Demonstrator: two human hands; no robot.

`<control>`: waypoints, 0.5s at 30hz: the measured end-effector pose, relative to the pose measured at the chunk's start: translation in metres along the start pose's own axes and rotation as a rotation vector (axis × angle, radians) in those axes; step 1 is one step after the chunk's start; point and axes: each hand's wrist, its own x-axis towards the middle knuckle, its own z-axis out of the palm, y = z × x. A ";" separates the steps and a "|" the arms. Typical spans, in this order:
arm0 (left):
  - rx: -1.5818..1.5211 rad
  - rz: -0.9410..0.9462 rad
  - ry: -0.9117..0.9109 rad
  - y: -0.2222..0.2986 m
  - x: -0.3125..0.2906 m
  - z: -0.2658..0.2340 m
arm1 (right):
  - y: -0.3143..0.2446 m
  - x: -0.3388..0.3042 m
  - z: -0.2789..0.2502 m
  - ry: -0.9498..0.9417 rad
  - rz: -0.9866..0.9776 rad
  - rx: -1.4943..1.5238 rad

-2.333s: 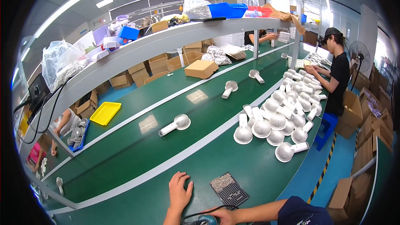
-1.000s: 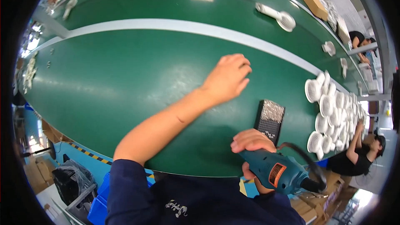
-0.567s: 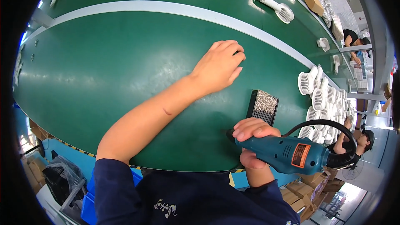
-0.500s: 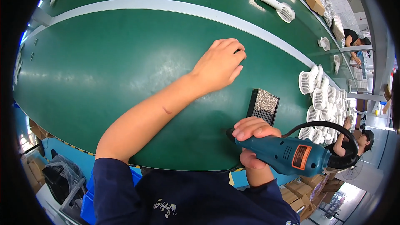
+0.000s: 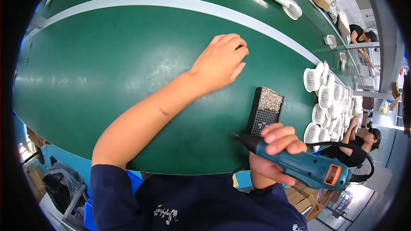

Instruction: The person assembles handheld electric fans by securing the fan housing with screws using an electric screwdriver.

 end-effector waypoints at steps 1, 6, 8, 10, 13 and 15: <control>-0.002 -0.002 -0.001 0.000 -0.001 0.000 | -0.001 -0.001 0.000 -0.095 0.072 -0.019; 0.024 -0.006 0.000 -0.003 -0.004 0.000 | 0.003 0.003 -0.005 -0.413 0.255 -0.200; 0.013 0.000 -0.002 -0.002 -0.001 0.000 | 0.003 0.001 -0.007 -0.402 0.210 -0.203; 0.005 -0.001 -0.007 -0.002 -0.002 0.000 | -0.001 0.003 -0.005 -0.369 0.254 -0.214; 0.018 -0.003 -0.004 -0.002 -0.002 0.000 | 0.000 0.002 -0.003 -0.307 0.282 -0.209; 0.022 -0.007 -0.010 -0.002 -0.002 -0.001 | -0.001 0.004 -0.004 -0.363 0.283 -0.243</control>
